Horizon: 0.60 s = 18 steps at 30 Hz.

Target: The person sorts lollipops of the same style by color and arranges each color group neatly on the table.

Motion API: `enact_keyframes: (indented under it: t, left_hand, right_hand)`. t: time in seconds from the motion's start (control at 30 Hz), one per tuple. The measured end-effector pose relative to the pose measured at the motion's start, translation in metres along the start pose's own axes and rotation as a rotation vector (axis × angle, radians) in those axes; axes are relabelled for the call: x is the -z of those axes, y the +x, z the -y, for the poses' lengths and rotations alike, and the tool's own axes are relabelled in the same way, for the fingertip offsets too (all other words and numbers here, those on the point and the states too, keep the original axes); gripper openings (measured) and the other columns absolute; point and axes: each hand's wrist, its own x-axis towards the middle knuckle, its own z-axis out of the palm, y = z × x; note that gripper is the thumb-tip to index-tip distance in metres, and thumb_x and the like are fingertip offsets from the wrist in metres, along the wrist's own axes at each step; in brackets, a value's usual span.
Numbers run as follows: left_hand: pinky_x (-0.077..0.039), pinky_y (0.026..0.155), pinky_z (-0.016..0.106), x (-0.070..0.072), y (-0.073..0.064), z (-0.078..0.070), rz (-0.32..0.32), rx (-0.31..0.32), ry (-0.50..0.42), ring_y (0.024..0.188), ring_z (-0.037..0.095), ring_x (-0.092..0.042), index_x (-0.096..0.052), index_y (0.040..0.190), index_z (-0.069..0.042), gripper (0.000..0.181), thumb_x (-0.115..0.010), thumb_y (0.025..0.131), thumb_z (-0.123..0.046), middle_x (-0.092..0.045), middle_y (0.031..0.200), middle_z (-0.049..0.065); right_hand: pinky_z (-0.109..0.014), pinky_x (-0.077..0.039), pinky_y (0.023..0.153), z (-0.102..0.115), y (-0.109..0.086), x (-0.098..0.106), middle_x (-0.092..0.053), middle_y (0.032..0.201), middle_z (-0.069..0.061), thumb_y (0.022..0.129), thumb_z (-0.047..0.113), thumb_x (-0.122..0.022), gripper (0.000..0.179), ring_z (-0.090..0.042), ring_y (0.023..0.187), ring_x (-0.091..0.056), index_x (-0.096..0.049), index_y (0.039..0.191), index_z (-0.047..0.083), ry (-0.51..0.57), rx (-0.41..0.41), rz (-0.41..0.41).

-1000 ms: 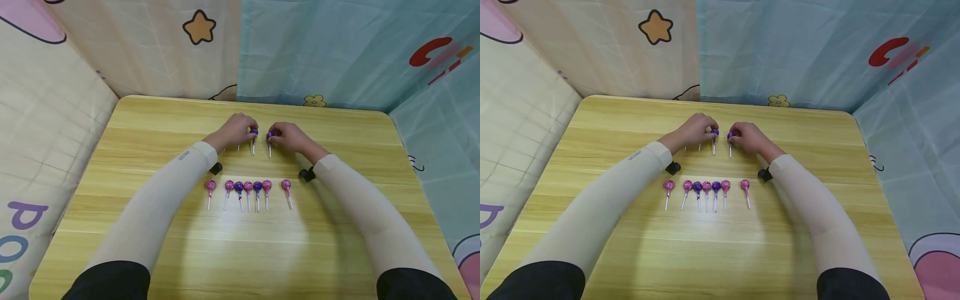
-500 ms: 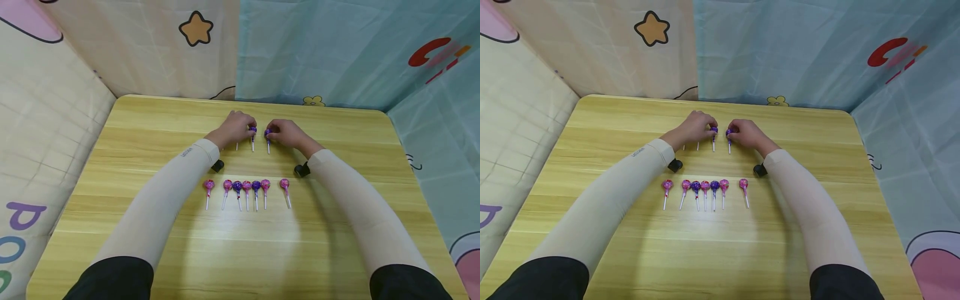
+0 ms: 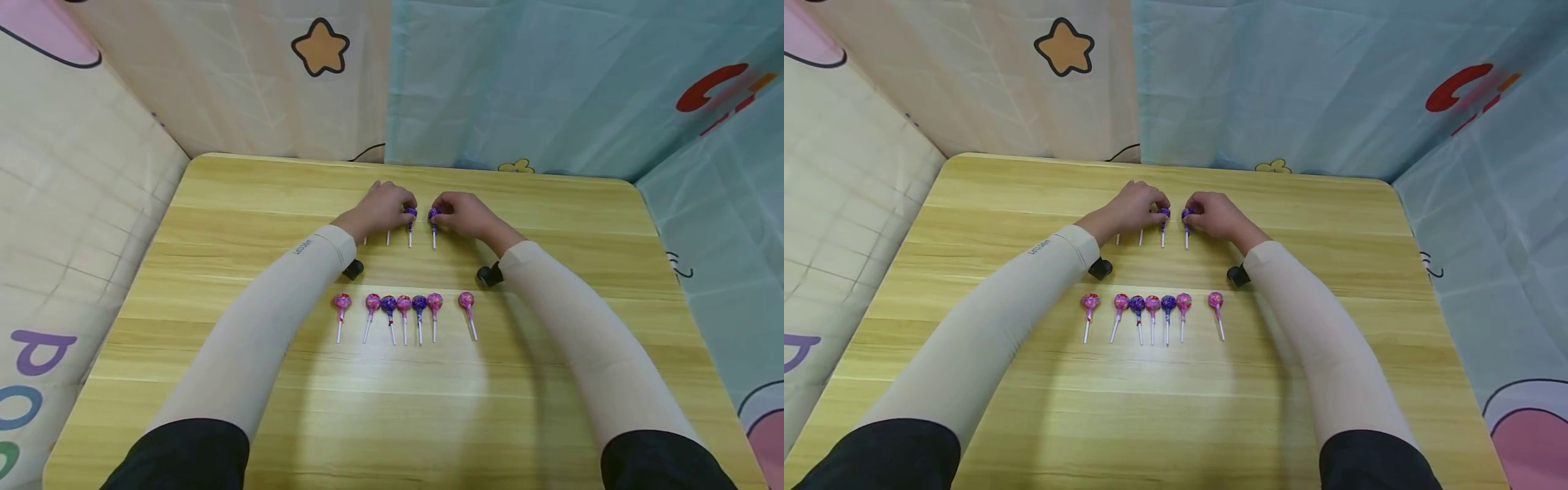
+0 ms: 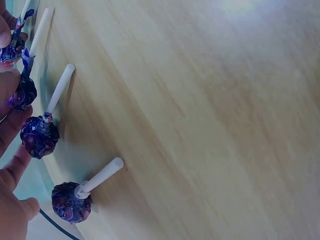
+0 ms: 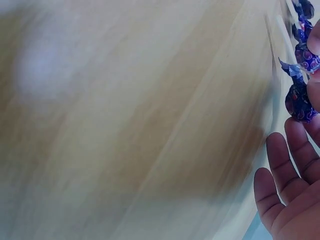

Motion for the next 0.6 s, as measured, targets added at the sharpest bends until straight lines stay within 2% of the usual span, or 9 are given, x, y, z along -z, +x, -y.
enact_keyframes:
  t: [0.6]
  left_hand:
    - [-0.014,0.115,0.063,-0.0038,0.0012,0.0042,-0.003,0.01,0.017,0.12,0.029,-0.053,-0.071,0.117,-0.014,0.025,-0.064,0.097,-0.03,-0.069,0.117,0.001]
  right_hand:
    - [-0.038,-0.046,0.083,-0.0018,0.0075,-0.0059,-0.064,0.108,-0.009,0.099,0.024,-0.062,0.022,-0.024,0.094,-0.056,-0.064,0.115,0.009,0.013,-0.015,-0.002]
